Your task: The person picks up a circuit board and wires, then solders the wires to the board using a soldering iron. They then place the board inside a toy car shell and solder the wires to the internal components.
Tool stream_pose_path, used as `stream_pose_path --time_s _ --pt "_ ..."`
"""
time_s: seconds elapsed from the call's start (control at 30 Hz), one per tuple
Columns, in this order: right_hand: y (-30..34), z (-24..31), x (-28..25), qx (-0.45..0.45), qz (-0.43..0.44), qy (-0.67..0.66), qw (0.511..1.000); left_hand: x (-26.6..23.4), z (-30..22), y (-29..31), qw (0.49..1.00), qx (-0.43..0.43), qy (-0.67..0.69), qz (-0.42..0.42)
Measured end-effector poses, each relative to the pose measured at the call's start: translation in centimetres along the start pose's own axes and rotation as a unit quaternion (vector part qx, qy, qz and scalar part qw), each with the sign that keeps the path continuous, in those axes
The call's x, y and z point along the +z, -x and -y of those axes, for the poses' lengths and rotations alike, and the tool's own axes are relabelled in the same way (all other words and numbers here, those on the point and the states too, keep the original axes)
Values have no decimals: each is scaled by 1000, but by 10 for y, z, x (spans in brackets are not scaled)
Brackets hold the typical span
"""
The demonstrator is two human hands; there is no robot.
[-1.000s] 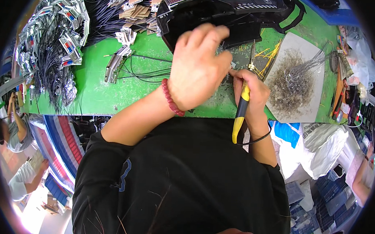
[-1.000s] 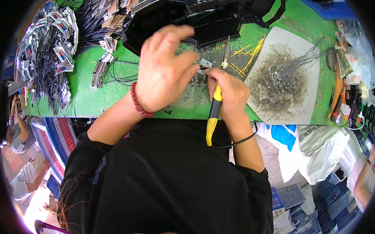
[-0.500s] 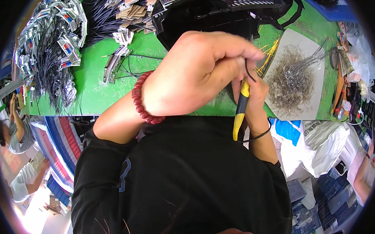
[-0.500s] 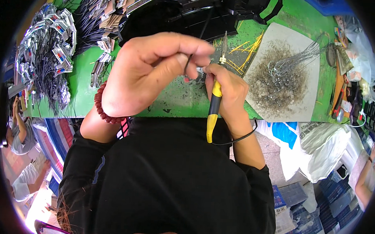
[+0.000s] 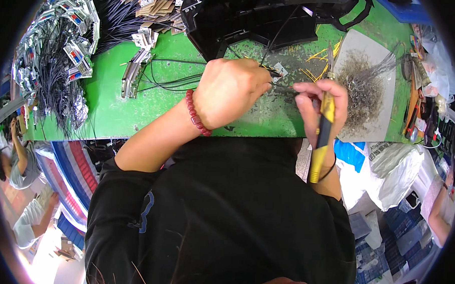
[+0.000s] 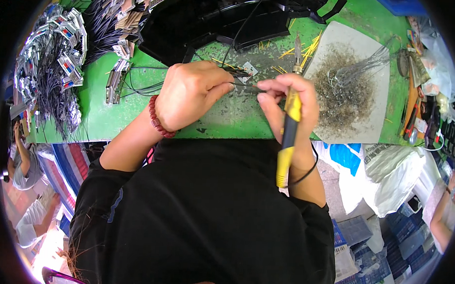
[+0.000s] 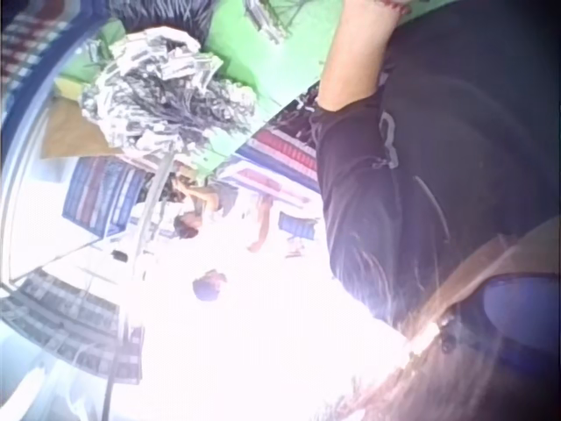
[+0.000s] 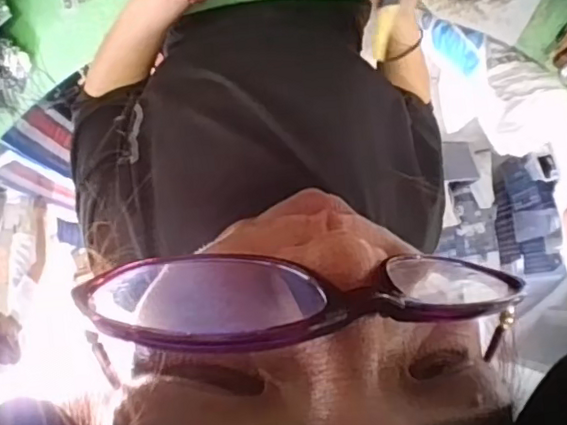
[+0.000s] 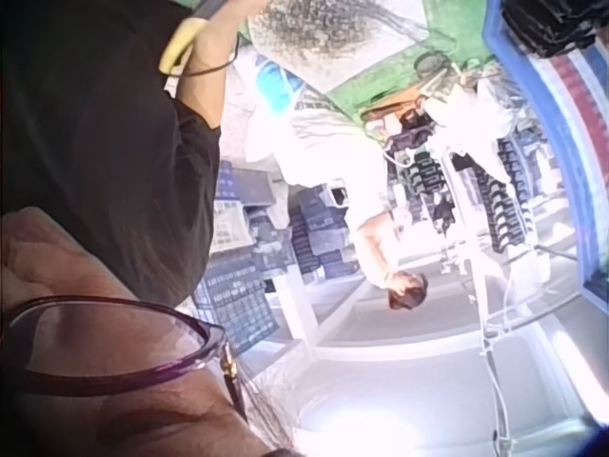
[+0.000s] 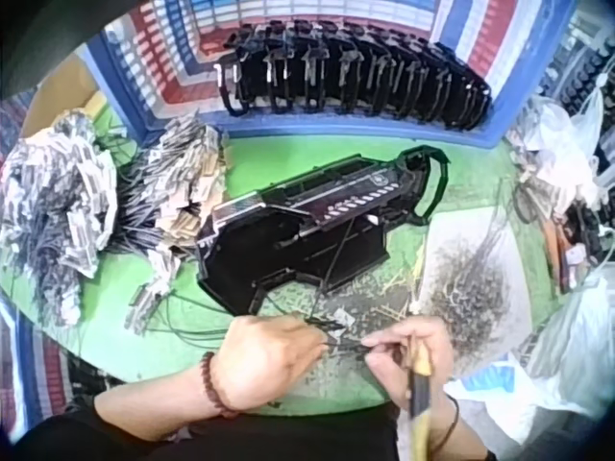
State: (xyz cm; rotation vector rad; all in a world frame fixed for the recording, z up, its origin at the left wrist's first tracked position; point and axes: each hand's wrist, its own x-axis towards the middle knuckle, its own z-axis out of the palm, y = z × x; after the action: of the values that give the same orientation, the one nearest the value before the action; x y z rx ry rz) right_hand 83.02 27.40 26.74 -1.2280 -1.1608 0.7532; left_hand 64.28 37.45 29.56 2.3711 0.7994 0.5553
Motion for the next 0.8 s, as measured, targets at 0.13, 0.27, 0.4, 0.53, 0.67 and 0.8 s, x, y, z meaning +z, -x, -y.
stream_pose_path --time_s 0.13,0.27,0.4,0.53,0.67,0.8 --pt "2 -4 7 -13 -10 8 1000 0 0 0 1000 -5 11 5" --pt "1 -4 10 40 17 39 998 -1 -4 0 994 -41 105 -3" --pt "-2 -5 12 -72 40 100 992 3 -11 -1 946 -142 290 29" --pt "-3 -5 9 -50 11 -4 999 6 -8 -2 920 -182 345 23" --pt "-1 -4 7 -31 8 -21 999 6 -5 0 934 -163 317 25" --pt "0 -4 12 -25 -3 -18 1000 8 -8 0 917 -184 353 30"
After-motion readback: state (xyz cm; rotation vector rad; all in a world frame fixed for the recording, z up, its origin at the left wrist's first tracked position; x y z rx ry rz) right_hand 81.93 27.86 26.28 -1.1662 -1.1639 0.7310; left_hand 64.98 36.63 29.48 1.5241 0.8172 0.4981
